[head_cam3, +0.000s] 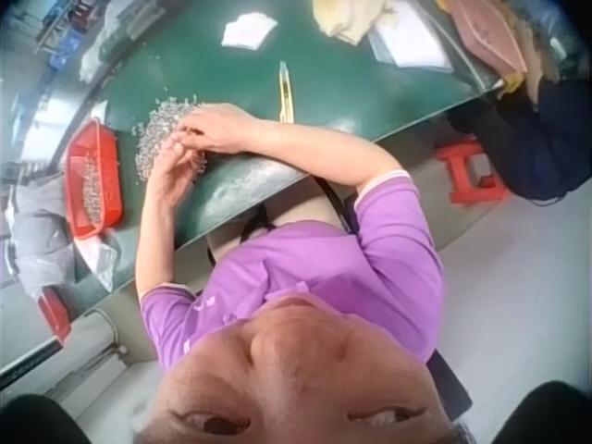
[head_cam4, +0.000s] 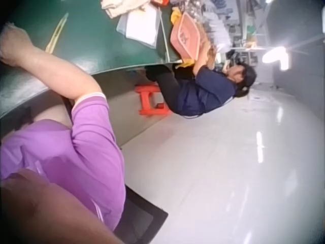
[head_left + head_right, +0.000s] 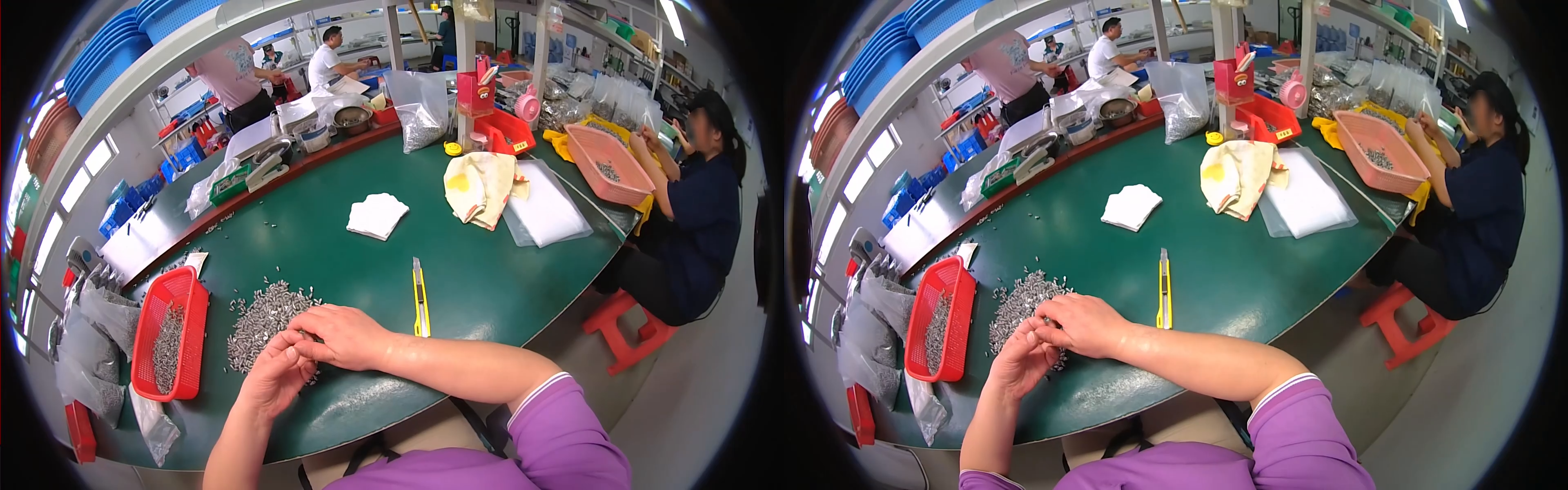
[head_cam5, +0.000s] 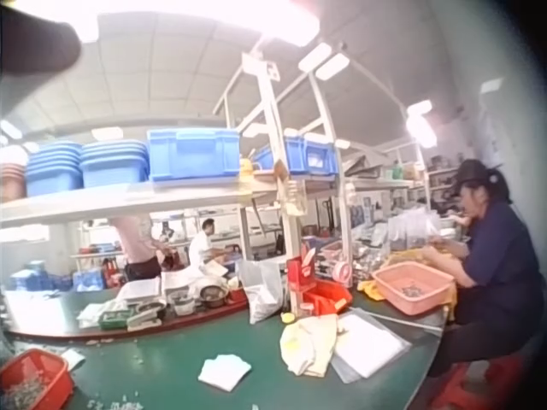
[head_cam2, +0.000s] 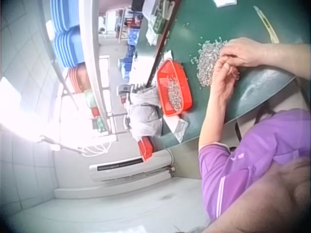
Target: Inspecting and sorting small metal pins on an industrial workbench.
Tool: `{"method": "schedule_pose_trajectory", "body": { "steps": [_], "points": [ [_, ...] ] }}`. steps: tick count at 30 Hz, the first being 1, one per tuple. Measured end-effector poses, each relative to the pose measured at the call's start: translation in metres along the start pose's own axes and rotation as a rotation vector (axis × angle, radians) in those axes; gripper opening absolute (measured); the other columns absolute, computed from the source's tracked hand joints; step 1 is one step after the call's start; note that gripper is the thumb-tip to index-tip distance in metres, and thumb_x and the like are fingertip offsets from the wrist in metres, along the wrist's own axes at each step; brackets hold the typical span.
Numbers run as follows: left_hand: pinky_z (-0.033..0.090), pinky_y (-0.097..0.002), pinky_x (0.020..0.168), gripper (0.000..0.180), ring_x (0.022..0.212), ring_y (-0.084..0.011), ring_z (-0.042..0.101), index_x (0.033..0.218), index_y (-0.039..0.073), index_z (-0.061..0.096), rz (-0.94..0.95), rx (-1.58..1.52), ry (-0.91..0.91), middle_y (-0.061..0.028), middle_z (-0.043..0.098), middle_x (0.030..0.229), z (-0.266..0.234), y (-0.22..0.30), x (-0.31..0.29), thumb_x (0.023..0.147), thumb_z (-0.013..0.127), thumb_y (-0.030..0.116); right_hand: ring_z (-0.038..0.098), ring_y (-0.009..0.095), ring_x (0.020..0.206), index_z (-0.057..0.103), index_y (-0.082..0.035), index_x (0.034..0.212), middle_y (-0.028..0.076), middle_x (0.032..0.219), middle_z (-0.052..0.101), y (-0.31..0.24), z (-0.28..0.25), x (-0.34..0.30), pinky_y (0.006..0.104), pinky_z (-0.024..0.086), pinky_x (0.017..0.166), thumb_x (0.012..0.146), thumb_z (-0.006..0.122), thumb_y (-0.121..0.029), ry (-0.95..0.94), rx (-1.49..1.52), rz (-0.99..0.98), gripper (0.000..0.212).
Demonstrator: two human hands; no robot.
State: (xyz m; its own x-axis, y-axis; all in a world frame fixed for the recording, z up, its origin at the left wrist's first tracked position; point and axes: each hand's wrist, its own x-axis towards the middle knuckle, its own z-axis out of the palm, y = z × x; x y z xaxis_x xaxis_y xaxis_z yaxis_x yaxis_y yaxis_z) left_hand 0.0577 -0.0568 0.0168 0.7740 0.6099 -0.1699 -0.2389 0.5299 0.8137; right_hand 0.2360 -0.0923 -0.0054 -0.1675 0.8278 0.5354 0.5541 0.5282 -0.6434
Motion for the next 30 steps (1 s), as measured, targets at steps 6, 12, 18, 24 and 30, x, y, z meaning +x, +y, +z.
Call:
{"method": "schedule_pose_trajectory", "body": {
  "steps": [6,12,18,24,30],
  "points": [
    [0.046,-0.0251,0.077,0.020,0.088,-0.0105,0.055,0.101,0.008,0.056,0.008,-0.005,-0.010,-0.0005,0.057,0.097,0.001,0.000,0.000,0.084,0.066,0.012,0.057,0.031,0.088,0.056,-0.008,0.096,0.011,0.088,0.059,0.001,0.000,0.000,0.0416,0.046,0.077,0.087,0.052,-0.036,0.017,0.007,-0.023,0.030],
    [0.046,-0.0250,0.077,0.019,0.088,-0.0104,0.055,0.101,0.008,0.056,0.021,0.001,-0.009,-0.0007,0.058,0.097,-0.004,-0.001,0.002,0.084,0.065,0.011,0.057,0.030,0.094,0.056,-0.008,0.106,0.009,0.101,0.060,0.001,-0.002,0.001,0.0394,0.046,0.082,0.088,0.052,-0.036,-0.077,-0.021,0.023,0.034],
    [0.046,-0.0252,0.078,0.020,0.088,-0.0108,0.055,0.102,0.008,0.055,0.030,0.008,-0.034,-0.0014,0.058,0.097,0.001,0.000,0.001,0.085,0.064,0.011,0.056,0.030,0.096,0.056,-0.008,0.106,0.010,0.102,0.061,0.003,-0.003,0.000,0.0401,0.046,0.083,0.088,0.051,-0.036,-0.069,-0.022,0.005,0.034],
    [0.046,-0.0257,0.082,0.021,0.088,-0.0114,0.056,0.102,0.007,0.055,0.048,0.053,-0.026,-0.0021,0.058,0.097,-0.004,-0.001,-0.003,0.084,0.065,0.012,0.057,0.031,0.094,0.057,-0.009,0.105,0.010,0.099,0.060,0.000,-0.002,0.000,0.0406,0.045,0.082,0.088,0.051,-0.036,-0.099,-0.053,-0.008,0.033],
    [0.045,-0.0228,0.076,0.023,0.085,-0.0094,0.055,0.103,0.008,0.056,0.038,0.057,-0.013,-0.0004,0.058,0.094,0.000,-0.001,-0.009,0.083,0.066,0.011,0.057,0.030,0.092,0.058,-0.008,0.103,0.010,0.097,0.060,-0.004,-0.002,-0.001,0.0399,0.045,0.080,0.088,0.052,-0.035,-0.084,-0.060,-0.061,0.031]
  ]
}}
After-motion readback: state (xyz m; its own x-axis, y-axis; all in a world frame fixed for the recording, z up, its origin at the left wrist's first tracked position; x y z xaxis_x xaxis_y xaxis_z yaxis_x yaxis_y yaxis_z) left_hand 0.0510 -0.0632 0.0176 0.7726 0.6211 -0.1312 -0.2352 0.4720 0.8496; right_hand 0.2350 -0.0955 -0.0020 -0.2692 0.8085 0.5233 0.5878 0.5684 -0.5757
